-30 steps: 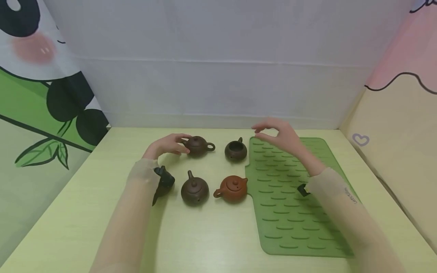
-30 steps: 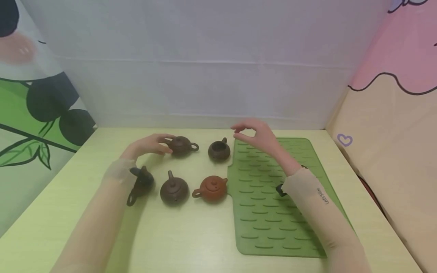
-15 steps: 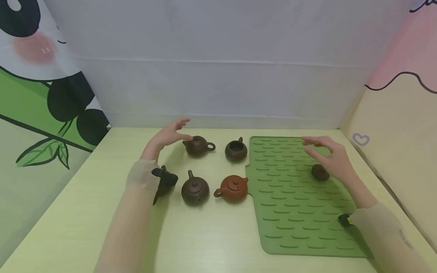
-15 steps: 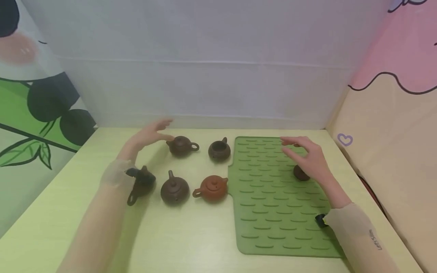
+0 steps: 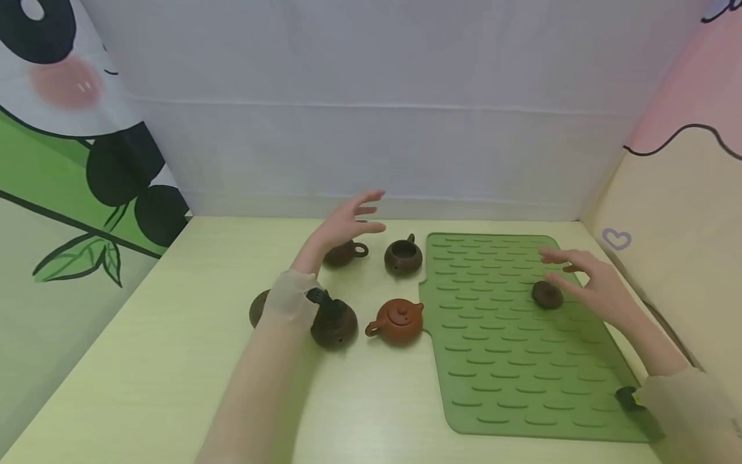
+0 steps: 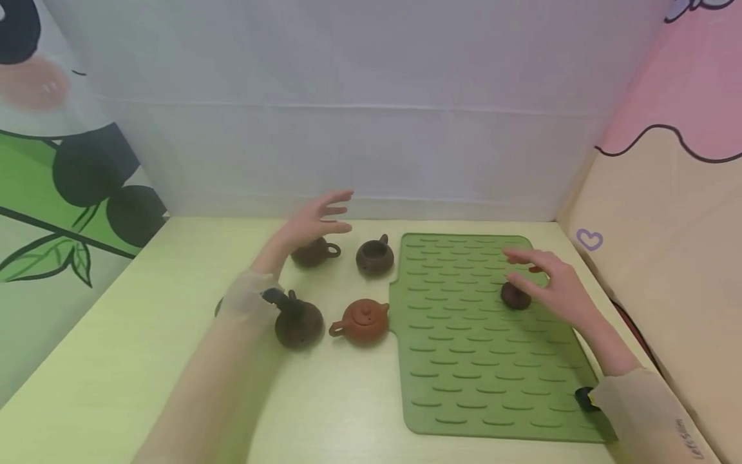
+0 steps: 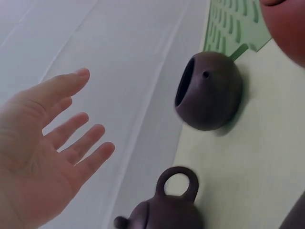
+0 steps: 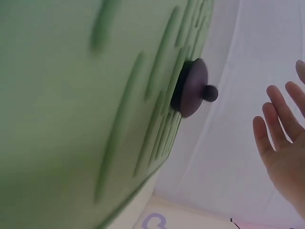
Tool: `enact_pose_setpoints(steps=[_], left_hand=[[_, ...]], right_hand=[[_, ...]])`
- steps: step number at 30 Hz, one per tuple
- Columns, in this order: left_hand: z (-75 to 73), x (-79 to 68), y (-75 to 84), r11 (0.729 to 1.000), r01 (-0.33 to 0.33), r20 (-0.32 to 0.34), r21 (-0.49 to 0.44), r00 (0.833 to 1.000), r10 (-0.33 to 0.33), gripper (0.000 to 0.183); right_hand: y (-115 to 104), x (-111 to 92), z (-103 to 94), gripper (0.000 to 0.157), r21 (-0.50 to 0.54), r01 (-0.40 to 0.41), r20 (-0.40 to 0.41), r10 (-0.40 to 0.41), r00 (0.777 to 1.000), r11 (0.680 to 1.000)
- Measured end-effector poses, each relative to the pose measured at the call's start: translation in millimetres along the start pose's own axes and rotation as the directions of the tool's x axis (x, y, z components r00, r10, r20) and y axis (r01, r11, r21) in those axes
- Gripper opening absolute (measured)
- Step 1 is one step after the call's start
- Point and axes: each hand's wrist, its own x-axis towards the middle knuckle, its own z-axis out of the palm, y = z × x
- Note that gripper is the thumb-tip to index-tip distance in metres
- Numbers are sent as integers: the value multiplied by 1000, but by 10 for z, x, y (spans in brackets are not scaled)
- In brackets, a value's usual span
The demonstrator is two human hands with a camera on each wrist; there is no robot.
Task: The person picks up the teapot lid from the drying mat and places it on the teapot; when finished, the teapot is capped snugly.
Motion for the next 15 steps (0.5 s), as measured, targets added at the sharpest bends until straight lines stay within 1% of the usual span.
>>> enact_pose_setpoints(steps=[4, 8, 12, 15], left_hand=[[183, 85, -10, 1000, 13, 88, 9, 996, -13, 77], [300, 121, -57, 1000, 20, 174, 12, 984, -22, 80], [367, 116, -122, 999, 45, 222, 14, 974, -47, 83], [395, 95, -163, 995, 103, 250, 3, 963, -100, 85]], right_hand=[[95, -37, -12, 46, -23, 51, 69, -49, 996, 998], [183, -78, -45, 47, -45, 86, 132, -79, 988, 995], [250, -107, -69, 46, -79, 79, 204, -62, 977, 994], [279, -116, -75, 47, -82, 70, 251, -47, 967, 994]])
